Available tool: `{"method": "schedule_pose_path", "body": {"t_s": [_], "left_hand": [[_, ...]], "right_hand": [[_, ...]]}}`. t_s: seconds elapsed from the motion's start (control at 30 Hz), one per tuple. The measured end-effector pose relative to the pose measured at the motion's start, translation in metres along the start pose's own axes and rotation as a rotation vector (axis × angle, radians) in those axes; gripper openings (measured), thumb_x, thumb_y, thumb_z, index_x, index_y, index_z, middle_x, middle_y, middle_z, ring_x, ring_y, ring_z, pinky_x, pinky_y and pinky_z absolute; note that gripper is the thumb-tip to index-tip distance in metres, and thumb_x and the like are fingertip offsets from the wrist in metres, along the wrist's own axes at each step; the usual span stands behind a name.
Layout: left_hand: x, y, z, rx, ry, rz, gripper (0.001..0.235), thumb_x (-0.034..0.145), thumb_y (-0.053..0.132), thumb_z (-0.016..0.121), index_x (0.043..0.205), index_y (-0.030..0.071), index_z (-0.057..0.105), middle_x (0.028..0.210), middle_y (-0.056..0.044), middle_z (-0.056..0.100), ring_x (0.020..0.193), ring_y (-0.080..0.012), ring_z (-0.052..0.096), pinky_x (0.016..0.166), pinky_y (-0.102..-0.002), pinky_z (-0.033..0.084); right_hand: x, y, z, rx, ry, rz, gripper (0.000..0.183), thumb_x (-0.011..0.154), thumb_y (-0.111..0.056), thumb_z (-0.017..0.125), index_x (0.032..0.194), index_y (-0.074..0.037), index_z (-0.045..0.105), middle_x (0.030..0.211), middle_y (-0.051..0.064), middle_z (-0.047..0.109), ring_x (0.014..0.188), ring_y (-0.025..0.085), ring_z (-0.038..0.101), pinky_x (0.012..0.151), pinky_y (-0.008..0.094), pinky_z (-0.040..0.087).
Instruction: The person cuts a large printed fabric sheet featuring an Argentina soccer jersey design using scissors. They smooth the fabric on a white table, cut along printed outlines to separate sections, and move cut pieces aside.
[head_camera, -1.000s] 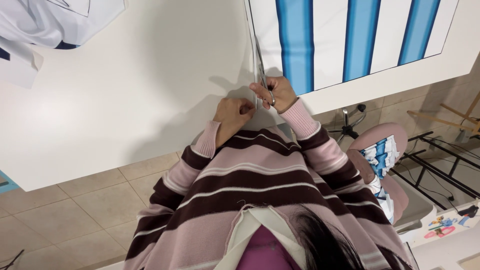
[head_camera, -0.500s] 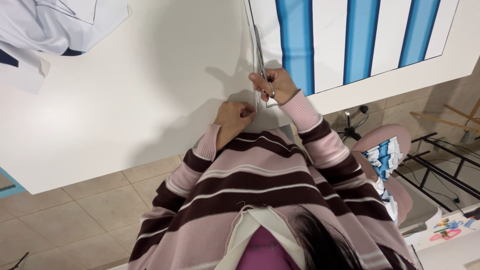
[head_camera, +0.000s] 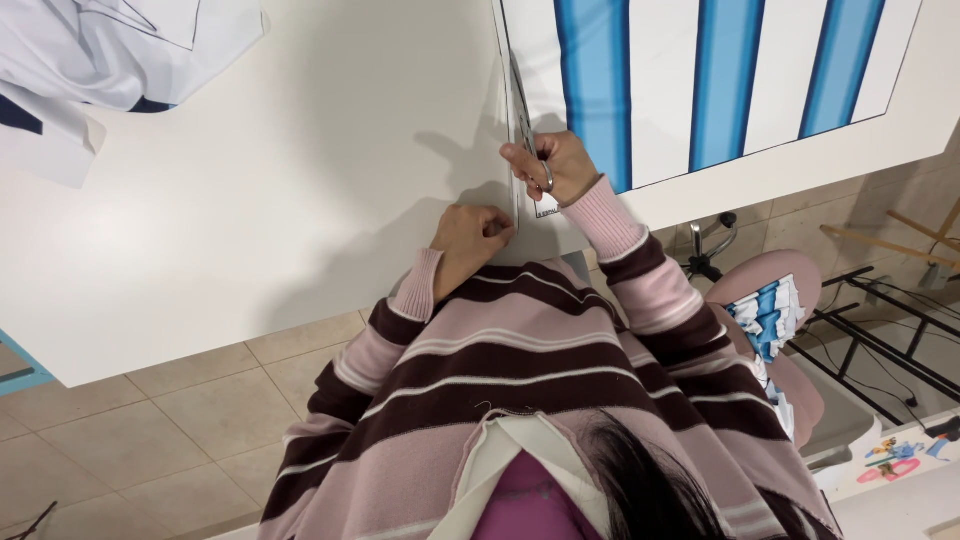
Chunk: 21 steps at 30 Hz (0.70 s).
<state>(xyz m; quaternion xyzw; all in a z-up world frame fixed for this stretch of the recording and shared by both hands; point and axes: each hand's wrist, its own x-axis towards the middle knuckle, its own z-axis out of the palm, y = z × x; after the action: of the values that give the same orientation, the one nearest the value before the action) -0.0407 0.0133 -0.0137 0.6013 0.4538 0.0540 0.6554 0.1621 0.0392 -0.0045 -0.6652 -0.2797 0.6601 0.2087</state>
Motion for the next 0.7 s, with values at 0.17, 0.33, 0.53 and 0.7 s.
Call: {"method": "schedule_pose_path", "body": {"t_s": [0.17,0.33,0.53,0.7], "left_hand": [[0.004,-0.009,0.006,0.013,0.017,0.018,0.018,0.082,0.021,0.074,0.089,0.005,0.079,0.074,-0.009,0.076,0.064,-0.0224,0.073,0.066,-0.033,0.058],[0.005,-0.012,0.007,0.017,0.015,0.011,0.018,0.081,0.022,0.075,0.088,0.006,0.079,0.075,-0.009,0.076,0.065,-0.0223,0.073,0.067,-0.033,0.058],[0.006,-0.015,0.008,0.013,0.002,0.032,0.019,0.082,0.023,0.074,0.088,0.006,0.079,0.075,-0.008,0.076,0.064,-0.0219,0.073,0.067,-0.033,0.058],[0.004,-0.013,0.006,0.027,-0.014,0.040,0.018,0.083,0.023,0.073,0.088,0.006,0.079,0.072,-0.009,0.075,0.061,-0.0221,0.072,0.064,-0.033,0.057]], "right_hand": [[0.009,-0.018,0.000,0.052,-0.028,-0.054,0.050,0.095,-0.044,0.073,0.067,-0.005,0.062,0.062,0.002,0.060,0.046,0.009,0.053,0.043,0.024,0.043],[0.018,-0.020,-0.003,0.068,-0.055,-0.073,0.052,0.097,-0.046,0.072,0.067,-0.005,0.062,0.063,0.002,0.059,0.047,0.008,0.052,0.044,0.024,0.044],[0.020,-0.015,-0.003,0.032,-0.018,-0.064,0.051,0.097,-0.042,0.074,0.063,-0.007,0.057,0.059,0.001,0.056,0.044,0.008,0.050,0.042,0.024,0.042],[0.021,-0.015,-0.004,0.010,-0.010,-0.050,0.049,0.096,-0.041,0.075,0.063,-0.008,0.057,0.058,0.001,0.055,0.045,0.007,0.049,0.041,0.024,0.042]]}}
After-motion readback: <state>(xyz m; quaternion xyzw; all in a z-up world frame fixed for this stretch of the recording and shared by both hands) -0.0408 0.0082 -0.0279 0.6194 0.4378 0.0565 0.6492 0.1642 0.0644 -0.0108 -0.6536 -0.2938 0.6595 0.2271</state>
